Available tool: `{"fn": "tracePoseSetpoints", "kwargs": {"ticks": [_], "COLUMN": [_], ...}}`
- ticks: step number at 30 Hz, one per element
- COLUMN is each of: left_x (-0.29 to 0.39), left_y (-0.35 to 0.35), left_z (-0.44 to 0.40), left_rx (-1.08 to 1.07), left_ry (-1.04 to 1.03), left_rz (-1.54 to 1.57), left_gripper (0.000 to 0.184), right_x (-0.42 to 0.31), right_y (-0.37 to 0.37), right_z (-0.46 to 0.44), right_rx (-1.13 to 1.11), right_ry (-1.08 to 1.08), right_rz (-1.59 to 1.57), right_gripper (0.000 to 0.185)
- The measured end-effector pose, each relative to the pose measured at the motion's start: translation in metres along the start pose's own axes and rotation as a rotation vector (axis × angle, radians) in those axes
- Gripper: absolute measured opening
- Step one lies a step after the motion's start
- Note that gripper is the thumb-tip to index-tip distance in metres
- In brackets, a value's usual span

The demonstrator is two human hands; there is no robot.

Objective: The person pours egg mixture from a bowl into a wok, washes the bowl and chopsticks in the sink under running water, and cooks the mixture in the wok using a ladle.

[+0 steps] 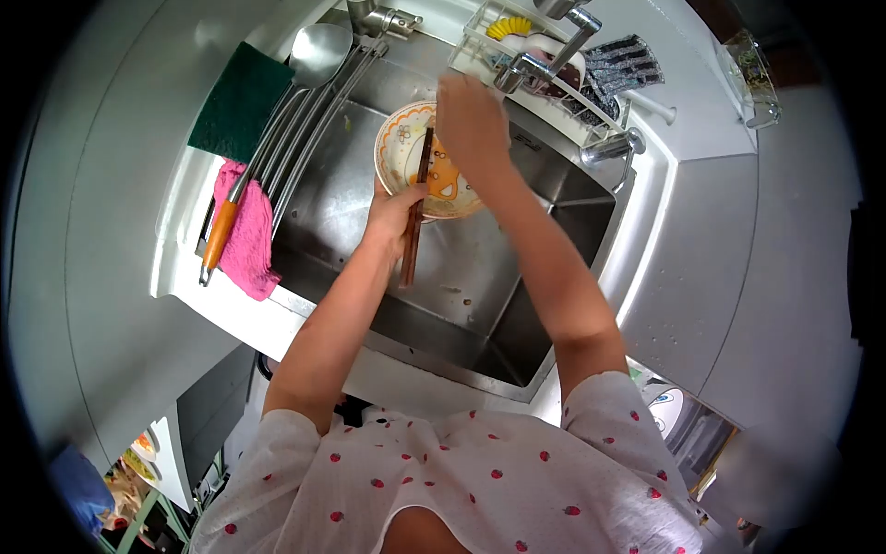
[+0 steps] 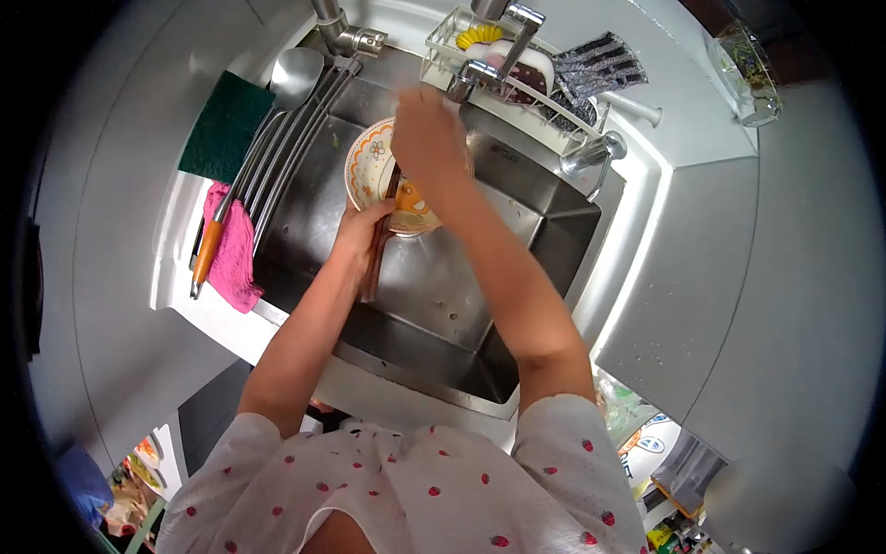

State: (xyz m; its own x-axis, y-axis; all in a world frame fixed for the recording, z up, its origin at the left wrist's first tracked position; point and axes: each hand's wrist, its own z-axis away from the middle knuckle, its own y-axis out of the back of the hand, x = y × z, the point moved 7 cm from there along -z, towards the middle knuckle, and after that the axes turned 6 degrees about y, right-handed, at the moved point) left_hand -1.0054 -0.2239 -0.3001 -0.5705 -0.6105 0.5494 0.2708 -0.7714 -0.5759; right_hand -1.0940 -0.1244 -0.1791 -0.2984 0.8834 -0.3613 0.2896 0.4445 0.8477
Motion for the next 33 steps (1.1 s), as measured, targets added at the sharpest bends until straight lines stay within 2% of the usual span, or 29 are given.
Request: {"fn": "tracePoseSetpoints", "kwargs": {"ticks": [2, 4, 7, 10, 13, 16, 17, 19, 20, 23, 25, 27, 31, 33], "left_x": [-0.012, -0.022, -0.037, -0.058, -0.07, -0.072, -0.073, -0.076, -0.076, 0.0, -0.011, -0.028, -0.035, -0.036], "left_y": [0.009, 0.011, 0.021, 0.039, 0.054, 0.056, 0.057, 0.076, 0.085, 0.025, 0.023, 0.016, 0.006, -0.002], "left_z": [-0.018, -0.028, -0.037, -0.055, -0.066, -0.07, -0.069, -0.081, -0.087, -0.019, -0.025, -0.027, -0.012, 0.003], "left_rx": [-0.017, -0.046, -0.016, 0.015, 0.046, 0.089, 0.11, 0.314, 0.416, 0.727, 0.502, 0.303, 0.281, 0.233], "left_ry": [0.032, 0.063, 0.102, 0.17, 0.204, 0.204, 0.205, 0.136, 0.095, -0.771, -0.521, -0.294, -0.18, -0.031], "left_rz": [0.047, 0.047, 0.009, 0.004, -0.037, -0.142, -0.184, -0.4, -0.507, -1.348, -1.162, -1.041, -0.963, -0.74], "left_gripper": [0.068, 0.066, 0.06, 0.058, 0.057, 0.06, 0.062, 0.064, 0.066, 0.053, 0.042, 0.034, 0.03, 0.029], "right_x": [0.022, 0.029, 0.067, 0.073, 0.079, 0.079, 0.082, 0.071, 0.072, 0.072, 0.062, 0.052, 0.046, 0.04], "right_y": [-0.045, -0.082, -0.14, -0.167, -0.192, -0.205, -0.207, -0.183, -0.183, -0.175, -0.149, -0.14, -0.129, -0.103], "right_z": [0.038, 0.066, 0.122, 0.141, 0.152, 0.145, 0.147, 0.136, 0.138, 0.139, 0.127, 0.121, 0.102, 0.081], "right_rx": [-0.31, -0.61, -0.347, -0.299, -0.257, -0.174, -0.179, -0.186, -0.119, 0.062, 0.162, 0.107, -0.109, -0.04], "right_ry": [-0.126, -0.059, -1.16, -1.326, -1.368, -1.288, -1.303, -1.331, -1.342, -1.333, -1.286, -1.209, -1.115, -1.141], "right_rz": [0.125, -0.009, -1.13, -1.332, -1.468, -1.591, -1.499, -1.315, -1.355, -1.453, -1.49, -1.544, -1.555, -1.472], "right_gripper": [0.024, 0.02, 0.014, 0.011, 0.014, 0.013, 0.012, 0.011, 0.012, 0.013, 0.013, 0.013, 0.016, 0.018]}}
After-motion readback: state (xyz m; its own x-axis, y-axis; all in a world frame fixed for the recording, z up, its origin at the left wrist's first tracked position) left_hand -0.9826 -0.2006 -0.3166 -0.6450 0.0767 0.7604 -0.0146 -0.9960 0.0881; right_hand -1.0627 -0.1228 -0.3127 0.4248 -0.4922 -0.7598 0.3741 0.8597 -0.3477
